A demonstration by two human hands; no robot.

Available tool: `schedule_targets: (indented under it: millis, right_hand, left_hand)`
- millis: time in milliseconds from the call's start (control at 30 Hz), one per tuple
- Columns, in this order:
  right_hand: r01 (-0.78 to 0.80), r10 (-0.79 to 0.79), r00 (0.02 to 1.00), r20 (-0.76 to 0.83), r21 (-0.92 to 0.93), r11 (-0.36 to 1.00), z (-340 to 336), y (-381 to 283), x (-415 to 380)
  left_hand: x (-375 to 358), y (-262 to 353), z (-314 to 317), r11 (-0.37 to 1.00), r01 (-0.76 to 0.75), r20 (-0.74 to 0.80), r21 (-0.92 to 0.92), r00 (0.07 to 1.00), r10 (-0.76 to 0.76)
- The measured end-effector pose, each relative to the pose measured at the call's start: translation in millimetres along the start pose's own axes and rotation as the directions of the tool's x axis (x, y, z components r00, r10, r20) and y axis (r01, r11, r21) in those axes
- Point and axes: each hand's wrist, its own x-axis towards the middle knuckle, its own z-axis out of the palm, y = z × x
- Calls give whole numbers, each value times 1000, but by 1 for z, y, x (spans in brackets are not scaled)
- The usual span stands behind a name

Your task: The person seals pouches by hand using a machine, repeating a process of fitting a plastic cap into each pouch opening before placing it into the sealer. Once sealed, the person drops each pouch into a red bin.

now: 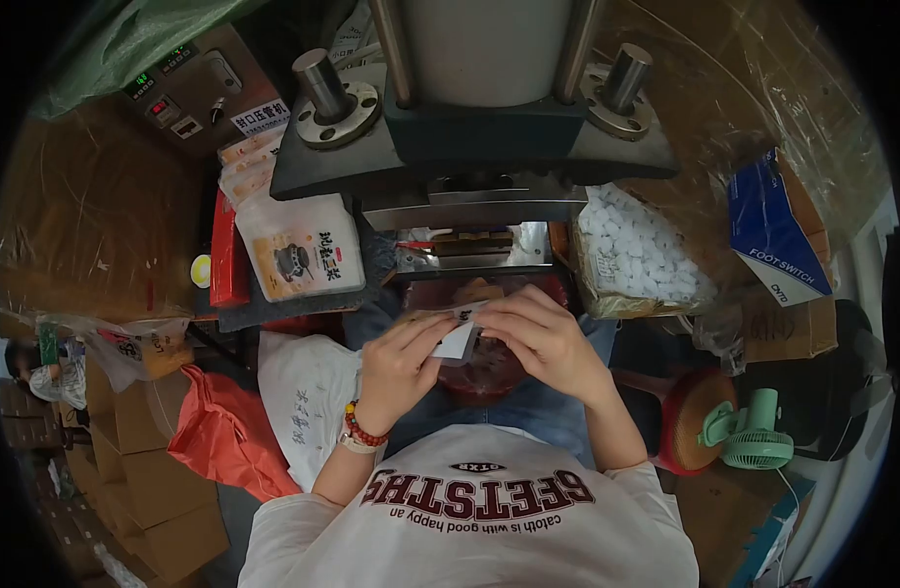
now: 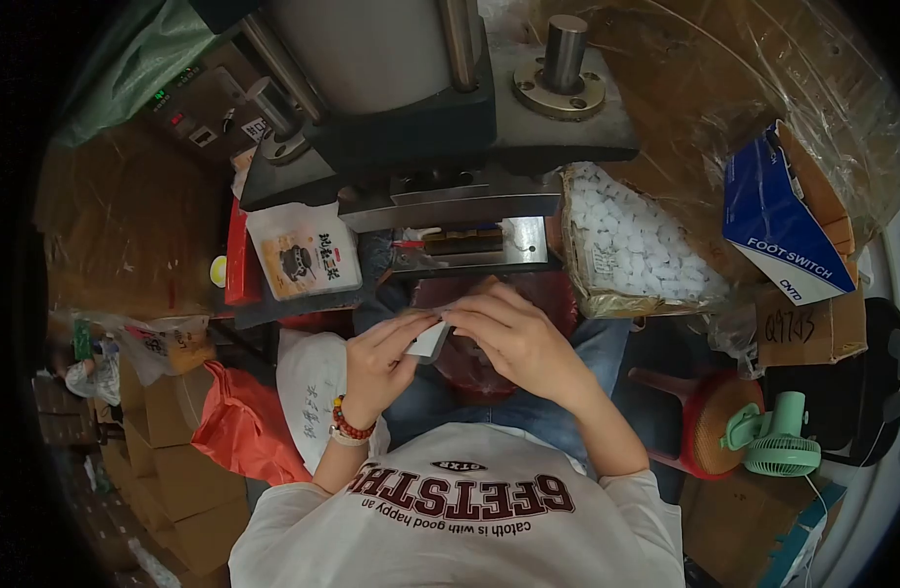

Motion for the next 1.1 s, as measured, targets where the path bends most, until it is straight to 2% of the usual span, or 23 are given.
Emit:
schedule_targets:
  millis: [67, 100, 133, 167, 200, 233, 267, 333, 400, 500, 633, 667, 700, 733, 767, 833, 867, 900, 933, 967, 1033, 1067, 1100]
  right_hand:
    - [-17, 15, 998, -66, -24, 1000, 5, -4, 6]
    - [-15, 13, 998, -66, -26, 1000, 3, -4, 7]
    - [-65, 59, 980, -192, -27, 997, 0, -2, 7]
    - [-114, 102, 943, -316, -22, 993, -4, 0, 8]
    - [-154, 150, 924, -351, 16, 988, -16, 4, 5]
    - [-202, 158, 919, -360, -85, 976, -29, 12, -1]
    - [-247, 166, 914, -370, -185, 951, -43, 20, -6]
    - [-303, 191, 898, -396, -242, 922, -59, 34, -8]
    - [-508, 260, 850, -458, -579, 638, -61, 50, -6]
    - [-542, 344, 839, -423, -580, 609, -40, 94, -17]
    - [-540, 407, 837, -365, -441, 717, -44, 106, -23]
    - [-536, 404, 840, -361, -439, 721, -45, 102, -22]
    - [-599, 465, 787, -406, -317, 735, -49, 92, -19]
    - [-649, 527, 726, -441, -189, 737, -50, 86, -18]
    - [-647, 526, 728, -439, -189, 738, -49, 85, -22]
    - [-575, 503, 723, -473, -8, 818, -46, 81, -36]
    - [-576, 507, 724, -468, -5, 817, -40, 71, -35]
    - [-361, 500, 716, -486, 355, 862, -31, 54, -29]
    - [-74, 502, 701, -507, 648, 758, -24, 39, -22]
    - [-25, 480, 764, -430, 724, 689, -19, 29, -21]
    - [31, 368, 881, -297, 812, 583, -8, 10, -14]
    - [-21, 354, 909, -222, 823, 568, -3, 0, -11]
    - [-69, 334, 931, -146, 829, 556, 4, -7, -8]
  left_hand:
    - [-4, -9, 16, 993, 56, -7, -107, 998, -57]
    - [-5, -15, 26, 904, 338, 156, -263, 939, -306]
    - [-6, -19, 34, 717, 599, 347, -357, 797, -494]
    - [-3, -21, 42, 719, 596, 344, -357, 800, -493]
    - [1, -22, 49, 515, 647, 379, -563, 755, -534]
    - [4, -26, 54, 265, 643, 429, -719, 710, -559]
    - [9, -34, 58, 176, 608, 434, -774, 713, -551]
    - [34, -35, 49, 117, 612, 459, -782, 694, -554]
    - [49, -42, 48, 17, 623, 512, -782, 657, -554]
    - [59, -45, 54, -49, 582, 507, -812, 661, -553]
    - [53, -51, 50, -37, 621, 540, -783, 648, -538]
    - [49, -55, 42, 283, 645, 439, -710, 719, -538]
    - [46, -61, 34, 570, 602, 346, -559, 794, -499]
    - [40, -60, 18, 708, 632, 165, -317, 771, -615]
    - [34, -58, 1, 873, 469, -149, 133, 880, -450]
    - [11, -72, -24, 741, 308, -318, 597, 939, -134]
    - [-9, -93, -29, 719, 259, -164, 645, 966, -200]
    - [-25, -106, -32, 700, 203, -11, 684, 963, -269]
    - [-32, -108, -35, 732, 102, 38, 674, 984, -172]
    - [-39, -112, -39, 730, 96, 42, 677, 985, -168]
    - [-47, -103, -46, 924, 145, 26, 354, 986, -165]
    - [-42, -88, -40, 946, 218, -120, 238, 974, -194]
    - [-36, -74, -38, 947, 219, -122, 237, 973, -194]
